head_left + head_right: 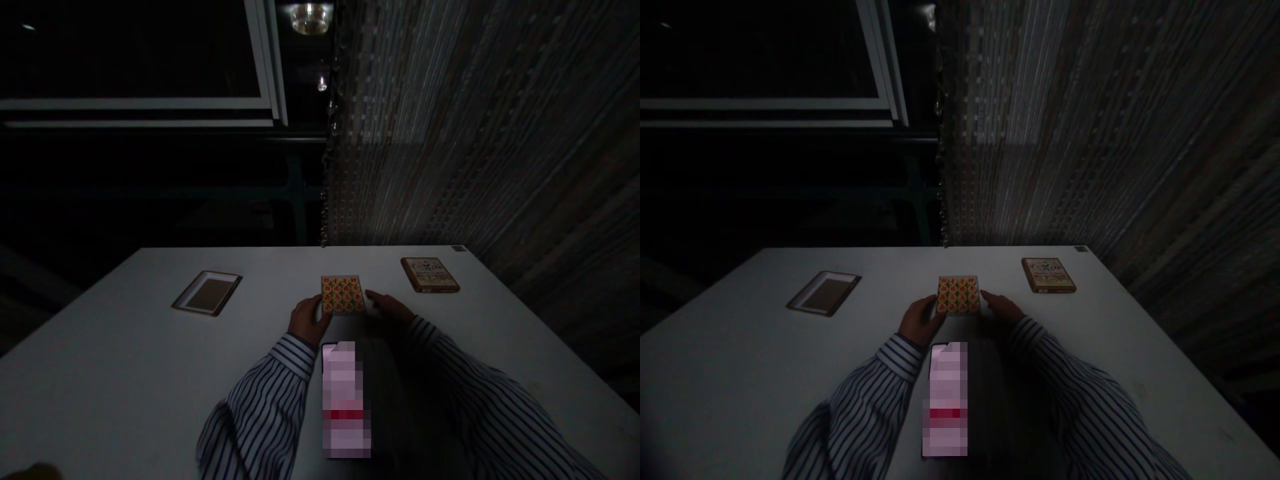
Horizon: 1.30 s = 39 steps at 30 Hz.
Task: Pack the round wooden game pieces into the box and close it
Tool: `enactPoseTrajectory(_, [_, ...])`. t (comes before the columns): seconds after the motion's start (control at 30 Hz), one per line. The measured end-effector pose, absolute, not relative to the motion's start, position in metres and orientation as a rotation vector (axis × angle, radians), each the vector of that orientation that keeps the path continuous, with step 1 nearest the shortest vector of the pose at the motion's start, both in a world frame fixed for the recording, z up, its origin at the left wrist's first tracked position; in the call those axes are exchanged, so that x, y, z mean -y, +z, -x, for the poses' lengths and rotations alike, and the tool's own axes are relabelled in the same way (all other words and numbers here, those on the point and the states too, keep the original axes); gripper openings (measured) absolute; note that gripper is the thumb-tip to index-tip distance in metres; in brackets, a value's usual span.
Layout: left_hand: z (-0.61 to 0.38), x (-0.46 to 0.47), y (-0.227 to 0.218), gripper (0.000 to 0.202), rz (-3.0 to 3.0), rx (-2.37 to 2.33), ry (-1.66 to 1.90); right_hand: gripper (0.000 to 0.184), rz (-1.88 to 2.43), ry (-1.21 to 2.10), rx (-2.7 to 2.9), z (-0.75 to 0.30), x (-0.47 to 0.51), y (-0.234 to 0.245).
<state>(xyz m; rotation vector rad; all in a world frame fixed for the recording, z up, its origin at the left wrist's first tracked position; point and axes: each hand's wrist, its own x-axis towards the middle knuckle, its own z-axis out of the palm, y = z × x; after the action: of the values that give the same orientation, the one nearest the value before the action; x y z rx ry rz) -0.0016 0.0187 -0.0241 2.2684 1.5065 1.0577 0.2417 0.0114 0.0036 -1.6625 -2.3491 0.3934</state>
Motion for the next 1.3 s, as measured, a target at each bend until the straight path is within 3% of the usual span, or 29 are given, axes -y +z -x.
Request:
enactPoseTrajectory(0.2, [0.004, -0.015, -0.015, 0.037, -2.187, -1.569, 1.128, 0.059, 1.616, 0.341, 2.248, -0.250, -0.006, 0.001])
enactPoseTrajectory(0.63, [0.046, 0.009, 0.027, 0.039, -2.039, -1.641, 1.168, 0.046, 1.489, 0.325, 2.118, -0.230, -0.008, 0.050])
enactPoseTrajectory(1.3, [0.097, 0.024, 0.035, 0.042, -1.854, -1.794, 1.283, 0.044, 1.363, 0.447, 2.243, -0.167, -0.026, 0.081])
